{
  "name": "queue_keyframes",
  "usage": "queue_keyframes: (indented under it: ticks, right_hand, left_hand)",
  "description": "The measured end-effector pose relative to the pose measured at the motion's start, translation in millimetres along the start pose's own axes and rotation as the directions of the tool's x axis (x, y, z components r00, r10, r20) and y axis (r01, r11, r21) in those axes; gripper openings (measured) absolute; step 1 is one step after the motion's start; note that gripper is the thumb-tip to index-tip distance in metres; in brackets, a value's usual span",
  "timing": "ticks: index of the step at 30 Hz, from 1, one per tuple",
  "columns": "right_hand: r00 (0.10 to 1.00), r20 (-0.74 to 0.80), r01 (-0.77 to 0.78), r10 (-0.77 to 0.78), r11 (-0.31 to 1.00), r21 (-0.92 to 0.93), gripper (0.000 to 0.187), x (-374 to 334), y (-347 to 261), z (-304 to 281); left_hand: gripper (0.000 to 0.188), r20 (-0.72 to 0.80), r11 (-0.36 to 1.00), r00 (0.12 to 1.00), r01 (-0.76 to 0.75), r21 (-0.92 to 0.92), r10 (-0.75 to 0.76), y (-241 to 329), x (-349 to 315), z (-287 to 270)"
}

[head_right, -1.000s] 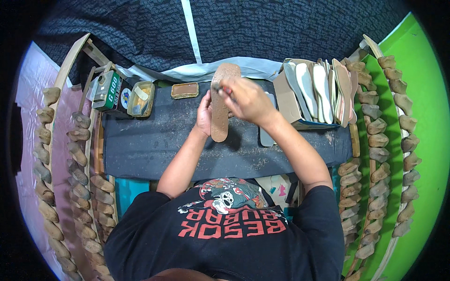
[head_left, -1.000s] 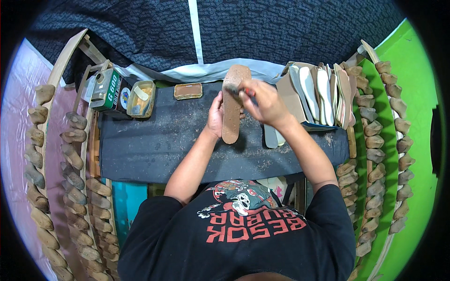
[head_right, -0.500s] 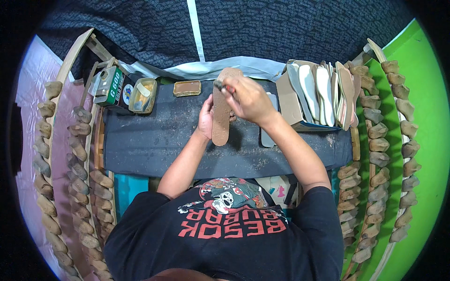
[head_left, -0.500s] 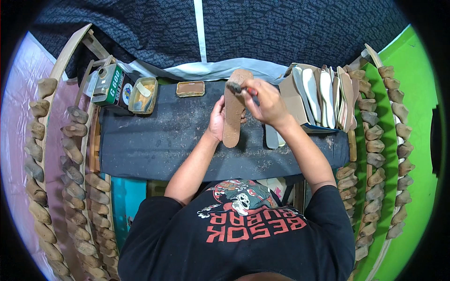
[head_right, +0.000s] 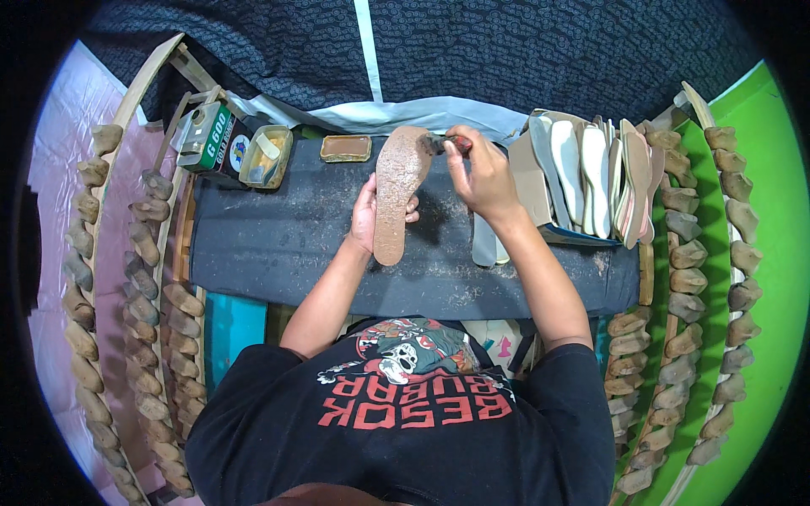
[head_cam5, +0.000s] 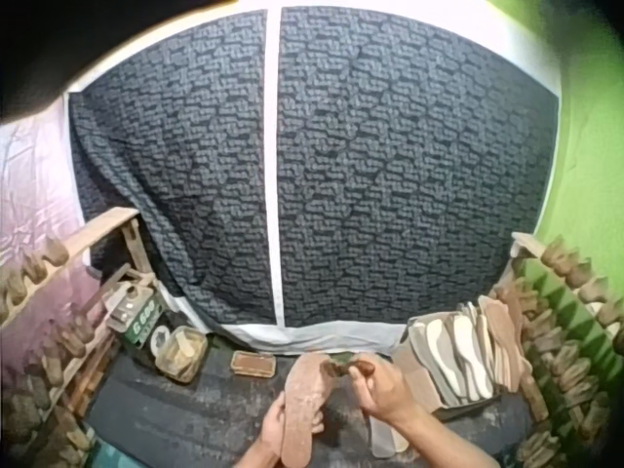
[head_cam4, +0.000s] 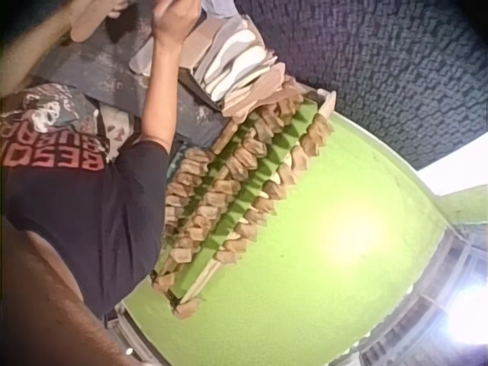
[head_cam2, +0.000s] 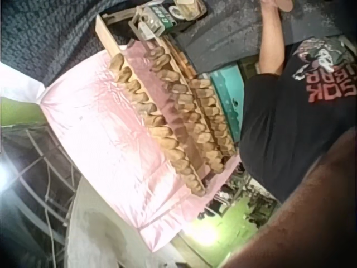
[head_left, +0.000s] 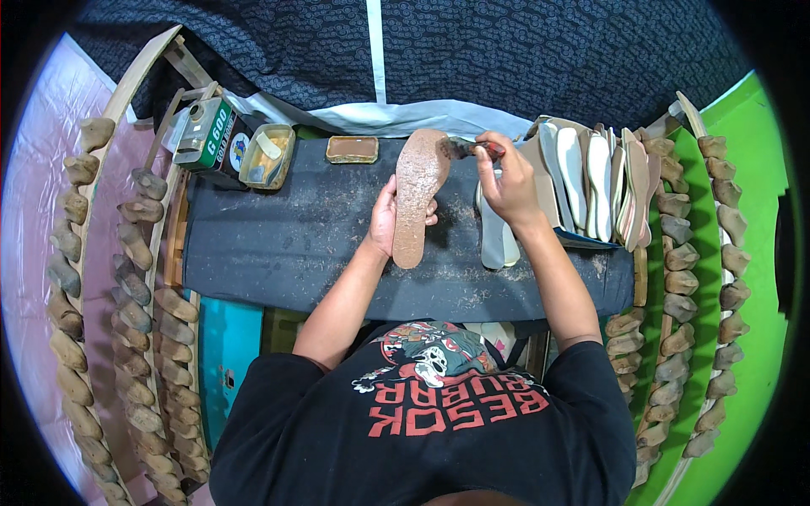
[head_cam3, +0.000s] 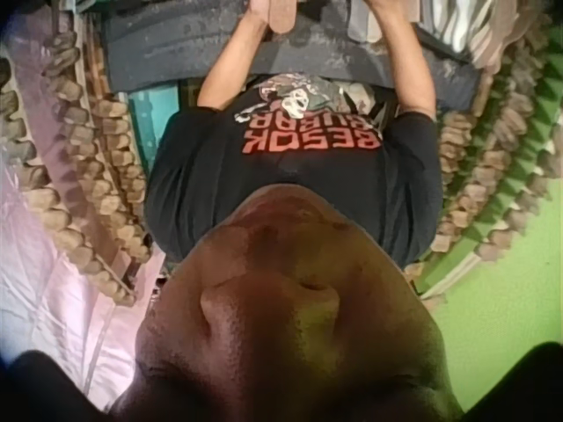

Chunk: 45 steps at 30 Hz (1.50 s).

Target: Applying adhesive or glue to shoe insoles using a brush in a manufacturing workshop.

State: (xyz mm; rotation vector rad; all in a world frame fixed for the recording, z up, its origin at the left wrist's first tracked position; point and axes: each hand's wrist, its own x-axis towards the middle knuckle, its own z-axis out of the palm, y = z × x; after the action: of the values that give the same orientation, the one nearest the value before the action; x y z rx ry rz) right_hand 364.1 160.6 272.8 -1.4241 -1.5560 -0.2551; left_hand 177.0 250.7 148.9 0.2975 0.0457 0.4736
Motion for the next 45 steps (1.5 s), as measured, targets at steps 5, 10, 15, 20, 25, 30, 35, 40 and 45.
queue_keyframes:
  ticks: [5, 10, 15, 20, 25, 30, 35, 40, 45]
  right_hand:
    - [0.996, 0.077, -0.041, 0.032, 0.992, 0.115, 0.017, -16.8, -11.2, -6.3]
    - [0.991, 0.125, 0.03, -0.052, 0.985, 0.172, 0.018, -20.0, -2.6, -4.0]
    - [0.972, 0.151, -0.206, 0.177, 0.957, 0.203, 0.017, -12.9, 32.0, 11.3]
    - [0.849, 0.295, -0.529, 0.439, 0.694, 0.489, 0.017, -23.2, 58.0, 63.9]
    - [0.61, 0.522, -0.768, 0.597, 0.28, 0.577, 0.021, -28.2, 80.5, 125.5]
    - [0.529, 0.553, -0.813, 0.644, 0.198, 0.548, 0.025, -17.8, 86.8, 180.9]
    - [0.445, 0.557, -0.858, 0.701, 0.157, 0.489, 0.027, -10.6, 98.6, 223.6]
    - [0.368, 0.592, -0.893, 0.717, 0.095, 0.44, 0.028, -19.7, 112.6, 241.2]
    - [0.339, 0.579, -0.918, 0.741, 0.127, 0.375, 0.027, -23.6, 120.0, 245.4]
  left_hand:
    - [0.052, -0.033, 0.999, 0.998, -0.046, 0.017, 0.046, -3.6, -5.1, -3.4]
    - [0.054, -0.114, 0.997, 0.99, -0.078, 0.031, 0.081, -12.4, -11.9, 6.8]
    - [0.055, -0.249, 0.984, 0.956, -0.133, 0.119, 0.159, -23.6, -36.1, -16.5]
    - [0.052, -0.367, 0.973, 0.901, -0.21, 0.1, 0.232, -17.5, -70.9, -38.3]
    - [0.052, -0.388, 0.968, 0.887, -0.234, 0.086, 0.249, 10.4, -94.3, -59.7]
    - [0.052, -0.412, 0.949, 0.856, -0.294, 0.109, 0.313, 51.6, -100.6, -73.0]
    - [0.052, -0.398, 0.953, 0.867, -0.268, 0.138, 0.302, 83.6, -103.1, -82.2]
    - [0.052, -0.357, 0.972, 0.904, -0.231, 0.054, 0.234, 96.2, -111.6, -96.7]
    - [0.05, -0.397, 0.981, 0.897, -0.185, 0.066, 0.196, 98.8, -111.1, -97.6]
